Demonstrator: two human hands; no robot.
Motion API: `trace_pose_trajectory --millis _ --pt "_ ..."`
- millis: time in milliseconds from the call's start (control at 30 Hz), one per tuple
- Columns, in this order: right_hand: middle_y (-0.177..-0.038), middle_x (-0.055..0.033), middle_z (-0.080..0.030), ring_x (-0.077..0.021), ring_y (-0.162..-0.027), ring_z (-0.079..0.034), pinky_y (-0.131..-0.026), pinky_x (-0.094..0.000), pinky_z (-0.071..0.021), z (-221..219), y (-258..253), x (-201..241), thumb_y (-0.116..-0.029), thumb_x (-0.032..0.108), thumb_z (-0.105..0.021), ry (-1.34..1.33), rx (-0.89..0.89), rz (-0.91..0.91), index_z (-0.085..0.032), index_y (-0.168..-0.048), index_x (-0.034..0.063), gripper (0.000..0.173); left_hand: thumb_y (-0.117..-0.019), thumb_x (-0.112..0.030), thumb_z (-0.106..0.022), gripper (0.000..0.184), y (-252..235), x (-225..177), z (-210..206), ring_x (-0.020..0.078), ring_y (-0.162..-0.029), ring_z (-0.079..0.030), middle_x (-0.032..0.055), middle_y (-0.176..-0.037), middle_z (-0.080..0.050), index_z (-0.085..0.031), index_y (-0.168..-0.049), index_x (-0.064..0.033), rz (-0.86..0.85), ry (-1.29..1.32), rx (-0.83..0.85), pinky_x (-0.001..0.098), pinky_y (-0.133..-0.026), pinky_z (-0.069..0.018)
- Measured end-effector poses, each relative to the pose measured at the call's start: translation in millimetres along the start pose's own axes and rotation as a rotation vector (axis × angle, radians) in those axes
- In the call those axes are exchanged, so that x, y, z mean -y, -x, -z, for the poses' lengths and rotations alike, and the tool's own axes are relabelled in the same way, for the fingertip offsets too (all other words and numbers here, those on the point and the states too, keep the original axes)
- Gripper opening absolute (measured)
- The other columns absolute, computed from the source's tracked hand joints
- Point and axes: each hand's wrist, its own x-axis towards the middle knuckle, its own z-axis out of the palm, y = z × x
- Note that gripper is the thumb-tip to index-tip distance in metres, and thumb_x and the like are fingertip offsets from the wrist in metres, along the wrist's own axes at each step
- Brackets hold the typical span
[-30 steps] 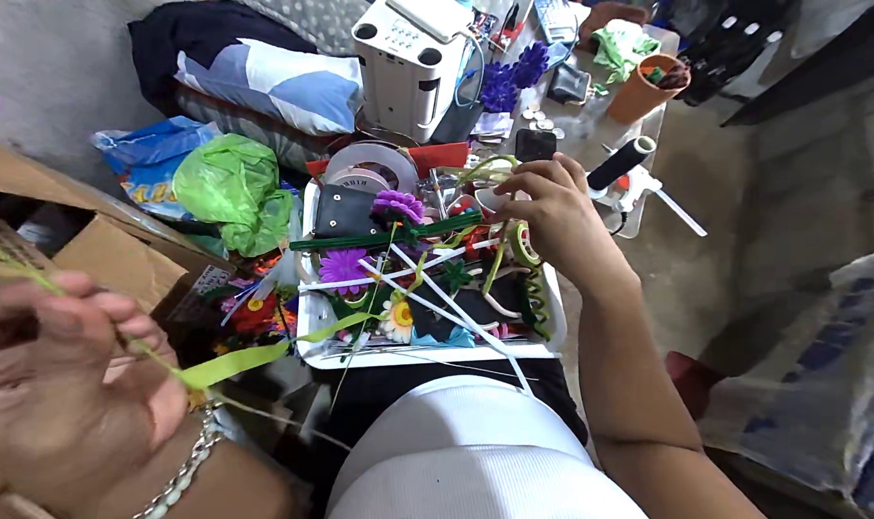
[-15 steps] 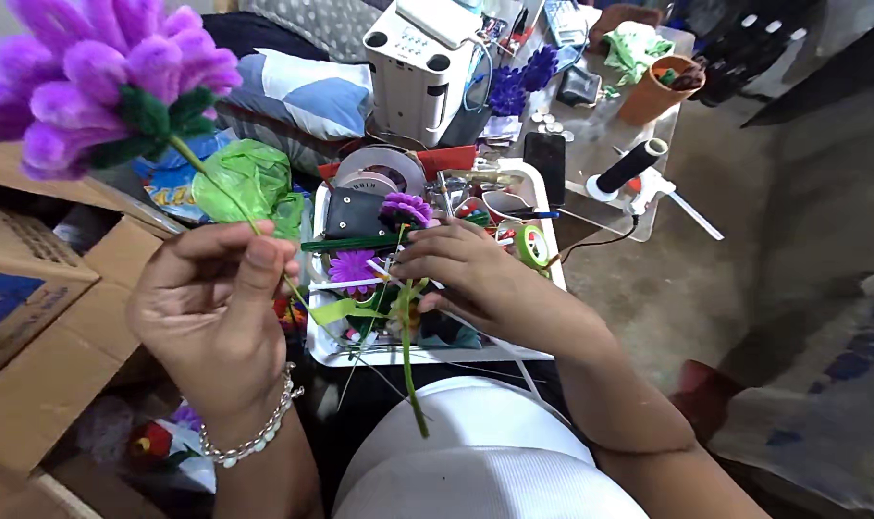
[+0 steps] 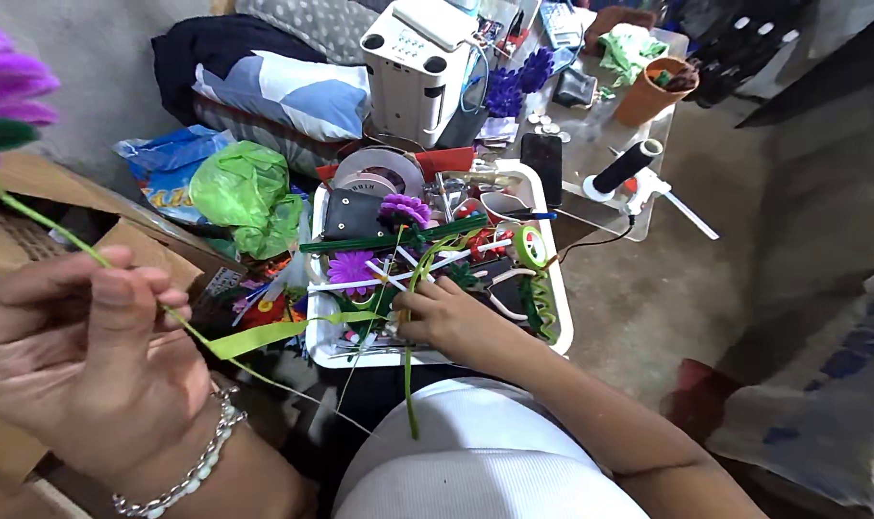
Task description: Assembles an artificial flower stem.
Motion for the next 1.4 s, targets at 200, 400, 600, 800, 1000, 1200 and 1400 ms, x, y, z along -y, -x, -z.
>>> trace_pose_trajectory --millis 200,400,600,800,1000,1200,1400 --pt "-0.105 -0.0041 -0.076 -0.0200 -0.097 -0.071 -0.094 -0.0414 -0.0525 23.8 8.1 -2.0 -0.1011 0.006 -0.058 -0.118 -0.247 0.131 -0.077 -0.103 0.0129 0.021 -0.1021 -0.013 -0.060 0.012 0.7 -4.4 12.0 0.0080 -0.083 -0.070 -0.0061 -0.097 -0.071 -0.064 -0.113 -0.0118 0.012 -0.068 -0.060 0.0227 -0.075 -0.0606" --pt "-0.104 -0.0059 -0.076 -0.0154 -0.097 -0.069 -0.088 -0.0347 -0.0537 94.4 5.6 -1.3 -0.0978 0.004 -0.064 0.014 -0.764 -0.012 -0.077 -0.107 0.0091 0.017 -0.0995 -0.013 -0.065 0.013 1.2 -1.4 10.7 0.0075 -0.081 -0.070 -0.0064 -0.097 -0.072 -0.064 -0.112 -0.0145 0.028 -0.036 -0.020 0.0216 -0.071 -0.0607" --pt "-0.093 -0.0122 -0.075 -0.0274 -0.086 -0.071 -0.078 -0.0421 -0.0552 110.6 -40.0 -53.8 -0.0988 0.011 -0.066 0.298 -0.759 -0.234 -0.079 -0.110 0.0090 0.018 -0.0930 -0.014 -0.074 0.015 4.0 -1.4 -0.5 0.0054 -0.078 -0.070 -0.0072 -0.095 -0.073 -0.067 -0.107 -0.0155 -0.030 0.023 0.026 0.0209 -0.068 -0.0615" --pt "-0.114 -0.0204 -0.070 -0.0387 -0.102 -0.069 -0.089 -0.0571 -0.0558 73.6 -59.4 -63.8 -0.0968 0.012 -0.069 0.062 -0.251 -0.400 -0.070 -0.128 0.0046 0.032 -0.0933 -0.019 -0.075 0.020 9.9 5.4 -23.5 0.0040 -0.080 -0.071 -0.0074 -0.098 -0.074 -0.069 -0.112 -0.0152 -0.088 -0.002 0.022 0.0185 -0.068 -0.0604" --pt "-0.118 -0.0097 -0.071 -0.0090 -0.106 -0.067 -0.092 -0.0286 -0.0572 61.4 -57.1 16.9 -0.1056 0.023 -0.055 -0.929 -0.258 0.046 -0.067 -0.123 -0.0047 0.035 -0.0950 -0.020 -0.074 0.018 19.4 6.5 -55.1 0.0022 -0.082 -0.070 -0.0113 -0.101 -0.074 -0.071 -0.112 -0.0210 -0.064 0.055 0.128 0.0182 -0.071 -0.0608" --pt "-0.089 -0.0011 -0.069 0.0000 -0.084 -0.064 -0.080 -0.0188 -0.0552 52.9 -56.6 34.4 -0.0964 0.005 -0.068 -1.199 -0.340 -0.038 -0.070 -0.097 -0.0044 0.010 -0.0929 -0.017 -0.076 0.019 26.1 2.8 -67.9 0.0032 -0.081 -0.072 -0.0111 -0.101 -0.075 -0.073 -0.111 -0.0217 -0.060 0.101 0.169 0.0186 -0.070 -0.0620" --pt "-0.094 -0.0067 -0.068 -0.0023 -0.083 -0.065 -0.075 -0.0177 -0.0558 48.2 -46.9 31.5 -0.0994 0.011 -0.066 -1.086 -0.362 -0.026 -0.071 -0.099 -0.0066 0.018 -0.0925 -0.019 -0.076 0.019 29.1 5.2 -72.6 0.0043 -0.084 -0.073 -0.0105 -0.103 -0.075 -0.072 -0.110 -0.0242 -0.084 0.131 0.196 0.0196 -0.072 -0.0624"
